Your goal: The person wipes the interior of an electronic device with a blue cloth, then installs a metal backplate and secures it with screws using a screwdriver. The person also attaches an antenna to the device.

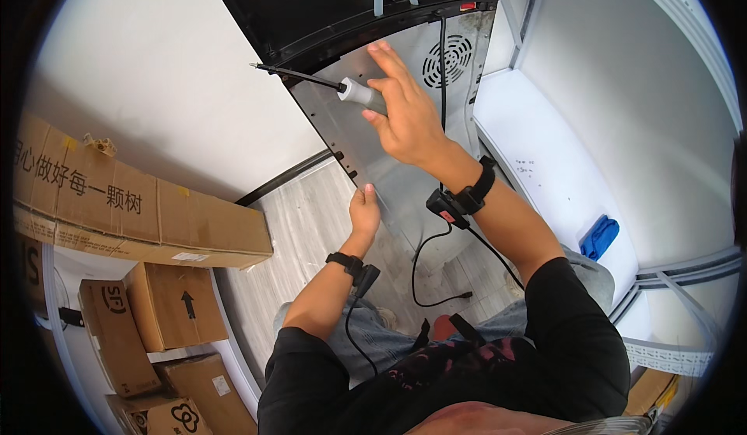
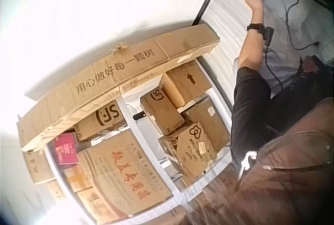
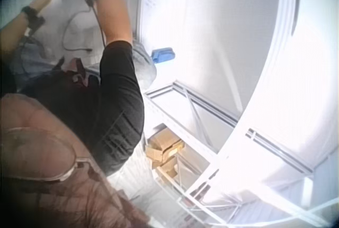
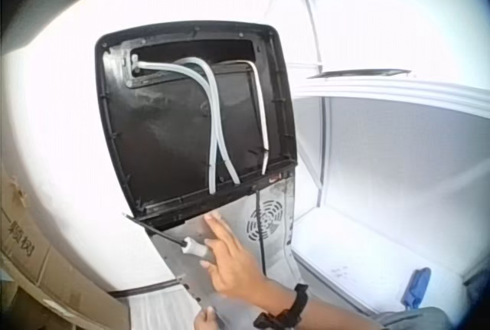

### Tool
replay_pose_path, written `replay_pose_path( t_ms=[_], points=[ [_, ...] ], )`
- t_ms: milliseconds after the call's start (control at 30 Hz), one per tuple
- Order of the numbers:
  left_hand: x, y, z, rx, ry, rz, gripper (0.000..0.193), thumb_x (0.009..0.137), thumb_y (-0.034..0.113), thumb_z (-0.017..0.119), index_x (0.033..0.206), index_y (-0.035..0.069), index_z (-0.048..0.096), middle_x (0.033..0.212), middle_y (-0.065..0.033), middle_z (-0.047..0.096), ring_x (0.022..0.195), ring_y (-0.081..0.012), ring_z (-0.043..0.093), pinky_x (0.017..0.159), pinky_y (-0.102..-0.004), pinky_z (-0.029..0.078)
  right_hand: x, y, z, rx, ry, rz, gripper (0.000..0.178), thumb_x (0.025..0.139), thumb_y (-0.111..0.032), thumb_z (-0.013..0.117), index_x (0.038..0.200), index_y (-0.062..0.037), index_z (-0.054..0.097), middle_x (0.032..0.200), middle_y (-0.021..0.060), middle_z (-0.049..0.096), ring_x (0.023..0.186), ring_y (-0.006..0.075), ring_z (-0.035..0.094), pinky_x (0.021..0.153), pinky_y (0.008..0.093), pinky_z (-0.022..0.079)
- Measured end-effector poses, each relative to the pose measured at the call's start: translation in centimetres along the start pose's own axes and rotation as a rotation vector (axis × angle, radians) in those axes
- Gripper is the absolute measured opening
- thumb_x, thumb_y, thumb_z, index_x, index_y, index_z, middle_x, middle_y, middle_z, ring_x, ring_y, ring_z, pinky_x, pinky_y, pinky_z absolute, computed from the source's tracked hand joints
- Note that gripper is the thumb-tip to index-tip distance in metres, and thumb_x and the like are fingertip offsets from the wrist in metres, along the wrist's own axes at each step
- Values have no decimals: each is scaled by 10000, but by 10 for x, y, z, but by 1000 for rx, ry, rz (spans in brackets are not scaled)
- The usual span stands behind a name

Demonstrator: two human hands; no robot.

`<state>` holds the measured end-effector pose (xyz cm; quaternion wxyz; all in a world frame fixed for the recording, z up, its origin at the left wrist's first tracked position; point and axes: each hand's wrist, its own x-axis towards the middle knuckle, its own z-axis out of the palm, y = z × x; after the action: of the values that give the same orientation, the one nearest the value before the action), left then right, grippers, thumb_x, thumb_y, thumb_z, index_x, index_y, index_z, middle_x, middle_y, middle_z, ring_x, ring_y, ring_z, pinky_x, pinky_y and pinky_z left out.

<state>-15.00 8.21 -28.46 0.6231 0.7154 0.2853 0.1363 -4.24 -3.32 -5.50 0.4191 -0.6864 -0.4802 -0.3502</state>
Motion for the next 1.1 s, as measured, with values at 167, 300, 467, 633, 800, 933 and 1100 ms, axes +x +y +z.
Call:
replay_pose_path(
  t_ms=[167, 300, 467, 633, 800, 933, 1100],
  points=[
    [-4, 2, 1, -20, -21, -27, 368, 1014, 338, 471, 932, 6, 607, 790, -11, 565, 726, -92, 470, 679, -284, 435, 2, -2, -1, -34, -2, 1, 286, 755, -86, 696, 968, 24, 540, 1448, 208, 392, 1383, 356, 340, 997, 398, 440],
    [-6, 1, 2, -29, -29, -34, 370, 1014, 341, 469, 929, 9, 610, 786, -9, 565, 724, -93, 470, 683, -285, 437, 0, -1, -2, -28, -13, 5, 291, 758, -83, 694, 974, 35, 539, 1455, 220, 383, 1382, 368, 340, 995, 405, 432],
    [-1, 1, 0, 40, -34, 27, 365, 1019, 360, 458, 911, 34, 580, 777, 30, 505, 718, -78, 418, 672, -263, 398, 0, -1, -1, 12, -45, 31, 306, 766, -81, 690, 996, 58, 545, 1480, 245, 346, 1375, 398, 343, 1050, 432, 388],
    [5, 14, -4, -16, -68, -4, 378, 1022, 376, 447, 912, 35, 567, 792, 45, 483, 730, -69, 396, 676, -254, 382, -2, 0, 1, -80, -66, 47, 261, 759, -97, 693, 966, 4, 570, 1497, 202, 349, 1399, 329, 329, 911, 391, 429],
    [13, 11, -6, -31, 6, 48, 378, 1005, 333, 483, 915, -12, 612, 794, -27, 577, 747, -107, 487, 704, -296, 438, -1, 2, 2, -64, -76, 34, 263, 760, -89, 692, 973, 4, 570, 1499, 206, 345, 1408, 330, 313, 950, 406, 399],
    [14, 15, -6, 24, 28, 25, 379, 1000, 335, 494, 899, -12, 610, 779, -33, 567, 737, -111, 480, 697, -298, 434, 0, 3, -1, -39, -68, 10, 271, 754, -60, 697, 975, 16, 561, 1485, 231, 352, 1399, 355, 323, 968, 413, 406],
    [13, 25, -8, 73, 21, 9, 390, 992, 336, 513, 797, 3, 563, 717, -31, 530, 698, -114, 460, 663, -301, 424, -1, 2, -3, 42, -48, 36, 264, 756, -42, 694, 971, 25, 556, 1465, 244, 367, 1387, 375, 331, 1042, 436, 386]
  ],
)
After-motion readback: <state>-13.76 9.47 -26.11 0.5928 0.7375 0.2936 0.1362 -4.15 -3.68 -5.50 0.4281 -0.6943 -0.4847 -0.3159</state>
